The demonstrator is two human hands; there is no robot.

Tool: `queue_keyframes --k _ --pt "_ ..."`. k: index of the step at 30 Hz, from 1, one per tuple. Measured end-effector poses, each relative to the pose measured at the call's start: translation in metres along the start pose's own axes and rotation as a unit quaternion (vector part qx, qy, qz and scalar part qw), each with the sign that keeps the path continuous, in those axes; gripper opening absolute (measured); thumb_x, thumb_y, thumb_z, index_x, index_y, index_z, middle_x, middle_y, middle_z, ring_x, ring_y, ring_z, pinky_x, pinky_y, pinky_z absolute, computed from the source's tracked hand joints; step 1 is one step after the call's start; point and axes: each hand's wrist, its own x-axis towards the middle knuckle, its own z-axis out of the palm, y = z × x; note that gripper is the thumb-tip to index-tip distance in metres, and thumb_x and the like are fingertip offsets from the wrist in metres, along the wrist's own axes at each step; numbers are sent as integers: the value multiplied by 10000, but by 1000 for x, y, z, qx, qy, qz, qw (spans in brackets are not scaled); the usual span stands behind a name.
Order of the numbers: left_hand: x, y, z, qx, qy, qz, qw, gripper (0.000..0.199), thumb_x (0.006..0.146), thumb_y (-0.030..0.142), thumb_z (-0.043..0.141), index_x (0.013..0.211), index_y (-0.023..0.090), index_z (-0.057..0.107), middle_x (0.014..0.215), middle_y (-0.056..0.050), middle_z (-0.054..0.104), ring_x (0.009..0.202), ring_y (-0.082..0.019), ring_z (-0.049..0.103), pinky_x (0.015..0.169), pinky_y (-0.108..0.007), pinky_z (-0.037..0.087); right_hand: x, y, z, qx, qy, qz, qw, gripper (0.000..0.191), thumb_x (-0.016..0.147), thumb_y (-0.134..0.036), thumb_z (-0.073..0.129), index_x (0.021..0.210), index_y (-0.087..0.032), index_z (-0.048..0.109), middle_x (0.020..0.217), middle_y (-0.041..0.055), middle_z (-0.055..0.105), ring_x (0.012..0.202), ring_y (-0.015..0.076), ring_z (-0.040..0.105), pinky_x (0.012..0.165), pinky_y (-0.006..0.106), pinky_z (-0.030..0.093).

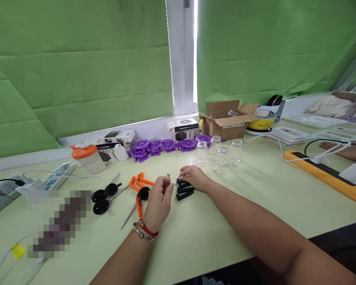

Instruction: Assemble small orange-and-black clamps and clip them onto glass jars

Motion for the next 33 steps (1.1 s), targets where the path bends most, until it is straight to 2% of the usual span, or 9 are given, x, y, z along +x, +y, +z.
queue_keyframes --k 5,10,16,19,23,25,27,29,33 --pt "0 -1 -1 39 -5 6 999 88 841 284 545 883 209 532 801 -7 547 719 -129 499 678 -237 391 -1 0 -1 94 6 26 995 203 770 -336 617 797 -168 728 1095 85 632 973 207 589 915 365 426" --pt "1 -2 -2 54 -9 13 998 96 835 300 546 857 208 531 783 -7 542 697 -131 486 653 -240 378 -9 -19 -18 159 34 31 986 274 808 -388 565 821 -164 722 1148 86 613 1019 195 563 918 344 409" --pt "1 -3 2 100 -38 9 994 125 844 321 508 837 197 513 734 -3 543 616 -125 471 595 -245 380 -30 -48 -20 167 -85 -40 981 202 686 -289 690 853 -179 721 840 34 682 761 159 595 695 271 469" --pt "2 -3 2 135 -46 32 989 151 860 338 474 872 193 516 759 -15 566 634 -134 512 602 -256 413 -30 -50 -14 128 -69 -41 989 138 708 -229 648 814 -185 724 794 24 689 741 156 613 689 257 475" --pt "9 0 -21 233 60 93 966 237 853 360 480 997 183 546 845 -46 613 701 -152 566 661 -274 445 -17 -34 -15 -51 69 -1 996 179 789 -214 552 822 -184 725 840 44 702 785 158 615 728 252 448" --pt "13 3 -44 308 147 95 935 243 846 385 478 939 187 583 842 -51 635 731 -168 579 686 -281 438 -9 -23 -15 -151 83 55 983 214 810 -209 518 784 -179 728 792 53 701 765 161 607 707 249 424" --pt "17 5 -69 375 181 41 908 263 851 418 449 853 210 610 825 -39 658 745 -180 588 665 -277 420 -4 -13 -14 -181 80 84 977 208 796 -200 530 745 -166 729 766 71 699 746 168 602 668 247 405" --pt "20 5 -90 428 144 -49 891 333 833 488 434 756 224 623 714 -26 651 667 -189 573 574 -272 378 -3 -8 -13 -183 72 91 976 197 777 -195 549 693 -163 724 747 77 695 721 169 596 631 244 385" --pt "22 -5 -109 418 -22 -157 895 436 730 618 498 628 209 608 630 -30 634 602 -200 566 510 -267 337 -6 -7 -13 -184 53 84 978 211 773 -198 552 637 -170 712 715 68 686 716 167 590 630 241 372"
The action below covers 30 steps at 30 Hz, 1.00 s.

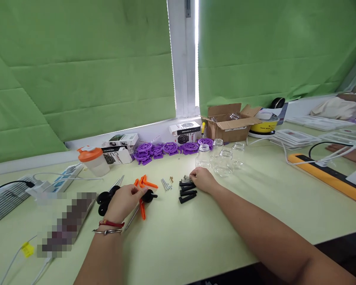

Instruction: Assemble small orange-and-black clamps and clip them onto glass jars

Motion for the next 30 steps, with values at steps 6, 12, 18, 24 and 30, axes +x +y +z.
queue_keyframes --k 6,12,18,24,30 --pt "4 -7 19 -60 -80 47 994 342 534 423 730 783 202 653 762 -43 663 689 -228 606 567 -272 370 0 5 -4 10 -3 -10 1000 200 788 -225 534 732 -172 719 819 73 691 782 170 590 687 244 390" --pt "-5 10 19 -78 -94 86 989 124 581 266 653 678 196 620 661 -9 605 614 -190 554 550 -270 354 -11 -13 -14 69 68 -35 995 191 798 -251 528 760 -165 693 872 73 654 797 164 564 739 267 407" --pt "-15 34 30 -147 -120 192 963 131 713 277 551 809 196 590 685 12 568 619 -147 497 559 -249 361 -43 -51 -15 229 -106 -104 962 255 841 -300 485 734 -174 678 701 13 621 630 121 520 571 230 382" --pt "-17 44 37 -188 -93 201 957 182 746 299 547 892 192 570 734 1 588 653 -143 514 570 -235 365 -54 -63 -8 375 -241 21 895 121 750 -194 575 778 -156 686 638 -6 605 507 71 428 479 203 339" --pt "-17 45 35 -153 -66 207 964 204 755 293 540 933 203 580 694 19 559 616 -134 477 574 -237 365 -54 -65 -16 484 -264 90 830 139 695 -233 652 787 -129 651 624 0 609 476 67 463 410 191 317"
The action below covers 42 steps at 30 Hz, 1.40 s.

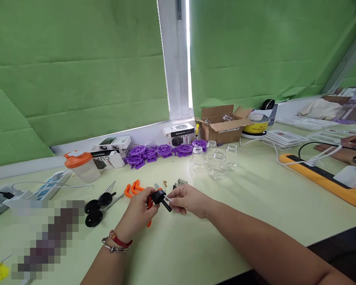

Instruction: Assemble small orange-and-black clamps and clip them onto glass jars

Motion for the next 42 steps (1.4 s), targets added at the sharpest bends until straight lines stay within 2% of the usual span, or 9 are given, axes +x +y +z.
queue_keyframes --k 8,16,21,25,32,34,36,40,42 --pt "-1 0 -3 13 15 -19 1000 206 721 277 555 908 203 599 615 35 512 556 -124 437 539 -229 339 3 6 6 -102 54 -36 993 49 696 -203 634 687 -155 641 567 -28 566 468 67 424 450 205 338" --pt "-5 7 -2 -34 -64 25 997 195 737 259 560 913 187 601 696 16 530 598 -111 434 548 -221 348 14 28 7 -158 86 -120 976 149 698 -241 658 705 -180 523 581 -63 460 524 73 401 483 202 316" --pt "-9 10 -12 -74 -153 50 984 199 734 208 528 894 175 640 724 4 565 639 -114 468 595 -223 386 6 15 7 -40 -18 -91 995 478 618 -272 760 1032 -209 530 811 -37 546 584 69 491 487 193 368" --pt "-12 9 -22 -122 -211 43 969 270 688 175 542 925 178 672 787 -12 616 698 -130 526 648 -234 432 3 12 12 -29 -81 -71 994 310 754 -409 641 877 -124 653 596 -19 545 538 74 489 482 196 363" --pt "-21 4 -39 -180 -288 41 940 329 598 101 554 875 183 712 844 -39 685 758 -176 613 707 -285 493 18 9 4 -28 63 -39 997 183 717 -273 660 830 -139 609 604 -12 599 429 55 460 399 183 336" --pt "-23 2 -46 -223 -262 36 938 305 593 113 597 873 177 701 852 -50 690 773 -188 626 731 -308 502 28 3 -1 -76 157 -87 981 107 773 -244 590 839 -162 571 603 -21 593 439 66 480 421 188 361" --pt "-22 -2 -51 -271 -168 24 948 300 611 140 630 905 175 681 848 -50 681 767 -178 622 722 -303 501 39 -2 -1 -218 194 -127 948 67 822 -227 527 819 -176 570 627 -8 608 500 89 530 483 205 401" --pt "-13 -15 -54 -366 86 -58 925 374 657 246 675 1018 167 622 794 -23 643 628 -111 567 572 -233 445 61 -2 16 -597 123 -166 775 152 862 -204 508 780 -172 632 824 74 664 752 162 610 638 246 418" --pt "-7 -23 -53 -389 156 -115 901 390 623 310 719 959 138 624 708 -5 617 561 -92 526 532 -224 413 69 2 27 -644 93 -168 741 129 836 -170 545 766 -169 654 852 95 663 812 185 611 681 254 415"
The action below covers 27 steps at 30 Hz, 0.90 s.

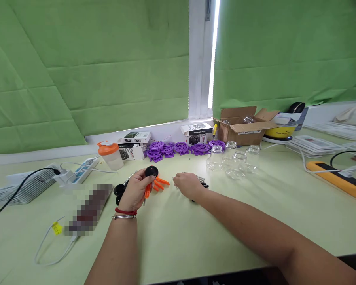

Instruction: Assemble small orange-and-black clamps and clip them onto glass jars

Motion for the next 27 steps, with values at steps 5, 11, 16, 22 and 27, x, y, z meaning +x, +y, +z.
queue_keyframes --k 5,11,16,22,27 --pt "10 -12 -3 25 40 -4 999 431 566 349 762 917 126 648 784 -30 656 657 -123 567 580 -235 429 5 -11 10 -11 -14 -24 1000 150 825 -173 560 716 -153 662 847 119 657 883 216 598 745 276 414" --pt "-2 -11 14 127 -35 -4 991 445 623 307 720 1024 135 631 790 -33 648 652 -132 568 569 -244 434 0 -17 -6 390 23 87 916 443 947 -476 279 872 -166 587 773 57 634 673 140 591 541 236 411" --pt "-9 -5 22 115 -179 -24 977 404 622 251 718 1003 138 645 698 -1 596 583 -108 523 549 -246 434 -5 -22 -20 613 -82 128 775 284 826 -427 569 789 -145 569 530 -33 517 398 61 412 372 192 278" --pt "-6 -3 8 76 -175 -25 981 395 608 246 749 980 137 678 821 -38 623 721 -142 561 659 -288 468 -13 -10 -23 649 -4 174 741 180 802 -314 618 797 -141 566 607 0 604 439 66 488 391 186 346" --pt "-6 -6 16 80 -154 -32 984 505 561 269 784 1028 127 657 728 -8 587 608 -111 514 560 -268 444 -22 -14 -20 663 -106 128 730 239 777 -312 659 919 -133 590 624 13 630 458 81 521 391 188 367"
